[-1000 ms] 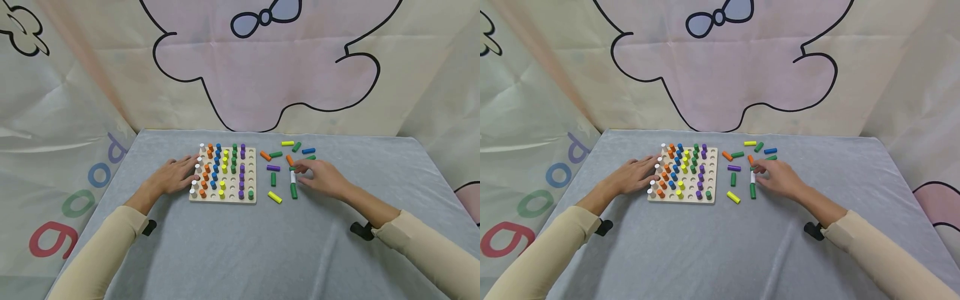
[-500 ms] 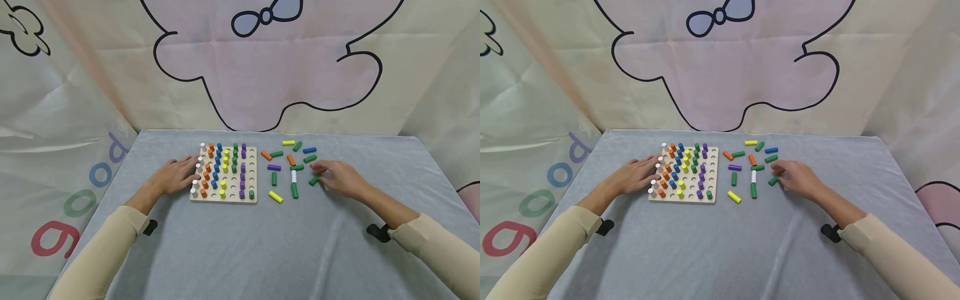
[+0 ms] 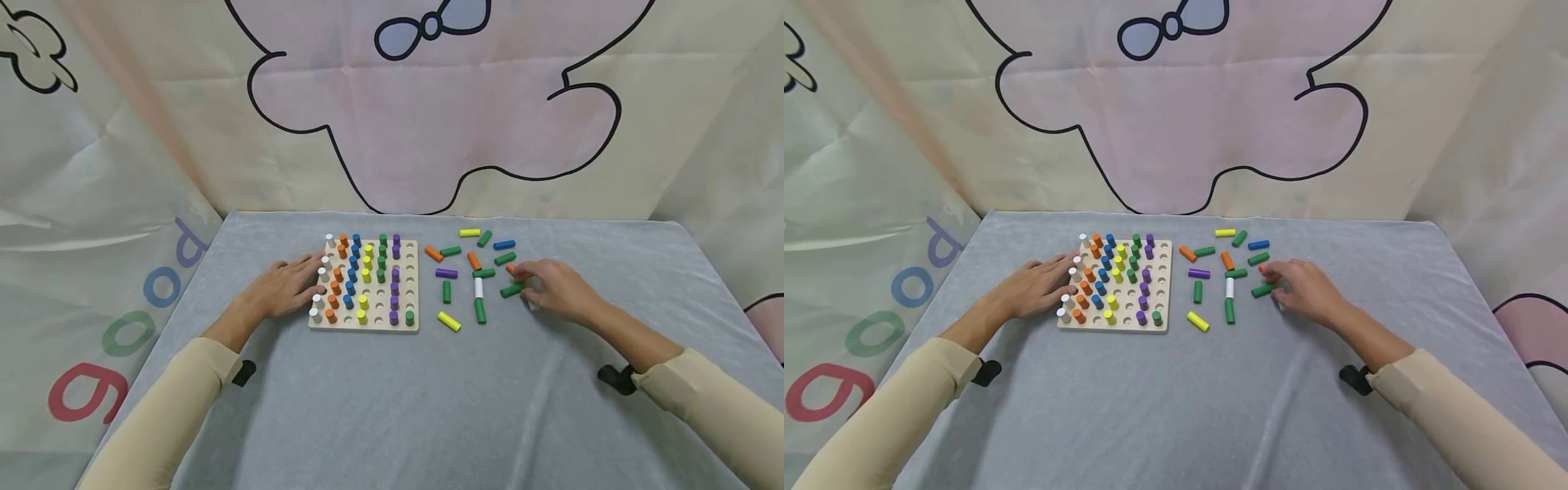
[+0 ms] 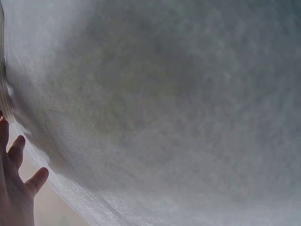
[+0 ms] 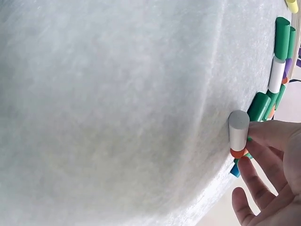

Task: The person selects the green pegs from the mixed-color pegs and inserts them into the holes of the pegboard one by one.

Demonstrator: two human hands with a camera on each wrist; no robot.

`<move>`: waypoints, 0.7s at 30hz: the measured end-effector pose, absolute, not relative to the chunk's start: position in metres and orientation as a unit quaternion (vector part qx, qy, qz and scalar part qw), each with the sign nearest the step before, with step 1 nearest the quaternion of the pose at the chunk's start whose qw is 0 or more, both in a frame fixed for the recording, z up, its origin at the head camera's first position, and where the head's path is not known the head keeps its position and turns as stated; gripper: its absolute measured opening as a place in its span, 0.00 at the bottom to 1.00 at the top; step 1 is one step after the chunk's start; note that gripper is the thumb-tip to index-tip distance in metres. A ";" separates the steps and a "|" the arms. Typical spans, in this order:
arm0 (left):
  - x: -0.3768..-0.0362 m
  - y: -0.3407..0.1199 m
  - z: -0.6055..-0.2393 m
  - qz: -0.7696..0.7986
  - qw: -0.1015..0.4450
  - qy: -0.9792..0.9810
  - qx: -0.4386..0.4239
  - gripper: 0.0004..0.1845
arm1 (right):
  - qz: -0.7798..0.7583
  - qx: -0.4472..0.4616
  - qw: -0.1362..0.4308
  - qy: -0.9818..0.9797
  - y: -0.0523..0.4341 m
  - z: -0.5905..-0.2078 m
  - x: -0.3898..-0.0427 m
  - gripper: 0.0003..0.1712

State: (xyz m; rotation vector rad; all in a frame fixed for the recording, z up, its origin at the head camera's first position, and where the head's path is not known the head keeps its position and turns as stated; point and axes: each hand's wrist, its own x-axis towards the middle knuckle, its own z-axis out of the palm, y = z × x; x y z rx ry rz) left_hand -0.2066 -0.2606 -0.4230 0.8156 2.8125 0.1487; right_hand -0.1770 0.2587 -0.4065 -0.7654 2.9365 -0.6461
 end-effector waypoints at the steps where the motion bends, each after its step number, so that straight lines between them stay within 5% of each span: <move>1: -0.207 -0.260 -0.423 0.051 0.107 0.954 0.275 0.41 | -0.207 -0.246 0.019 0.947 0.258 -0.406 -0.177 0.20; 21: -0.205 -0.261 -0.421 0.061 0.110 0.953 0.275 0.41 | -0.186 -0.219 0.012 0.958 0.252 -0.411 -0.175 0.19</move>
